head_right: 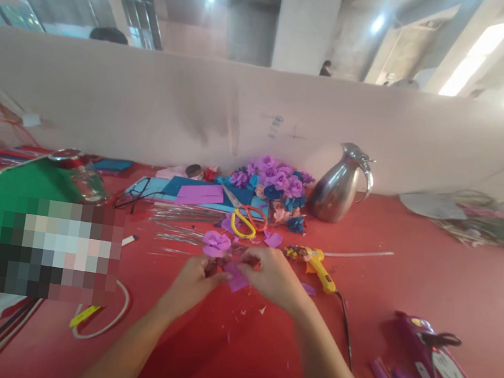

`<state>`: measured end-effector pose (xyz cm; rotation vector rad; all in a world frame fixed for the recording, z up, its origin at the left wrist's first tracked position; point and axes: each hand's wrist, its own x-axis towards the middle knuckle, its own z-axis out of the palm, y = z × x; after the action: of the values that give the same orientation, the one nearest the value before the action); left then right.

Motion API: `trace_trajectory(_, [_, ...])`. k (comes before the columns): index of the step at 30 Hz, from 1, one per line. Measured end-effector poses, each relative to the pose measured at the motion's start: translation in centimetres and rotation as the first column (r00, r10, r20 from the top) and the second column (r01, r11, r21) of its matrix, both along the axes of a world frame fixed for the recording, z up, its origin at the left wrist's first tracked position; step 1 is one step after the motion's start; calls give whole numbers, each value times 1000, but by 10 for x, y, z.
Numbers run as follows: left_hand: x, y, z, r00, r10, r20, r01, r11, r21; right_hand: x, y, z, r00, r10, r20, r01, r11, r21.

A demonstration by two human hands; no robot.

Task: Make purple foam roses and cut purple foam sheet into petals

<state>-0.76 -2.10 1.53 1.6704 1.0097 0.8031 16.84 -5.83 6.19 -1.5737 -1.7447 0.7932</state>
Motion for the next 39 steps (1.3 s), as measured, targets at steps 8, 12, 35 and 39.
trace_trajectory(8, [-1, -9, 5, 930, 35, 367, -39, 999, 4, 14, 11, -20, 636, -324, -700, 384, 920, -76])
trace_trajectory(12, [-1, -9, 3, 871, 67, 487, -51, 998, -47, 19, 12, -33, 473, -349, -809, 364, 914, -181])
trace_trajectory(35, [11, -7, 6, 712, 292, 639, 10, 905, -425, 0, 8, -35, 179, -332, -926, 276, 921, -277])
trace_trajectory(39, [10, -6, 4, 685, 323, 653, -8, 900, -436, -4, 7, -34, 164, -342, -925, 284, 915, -287])
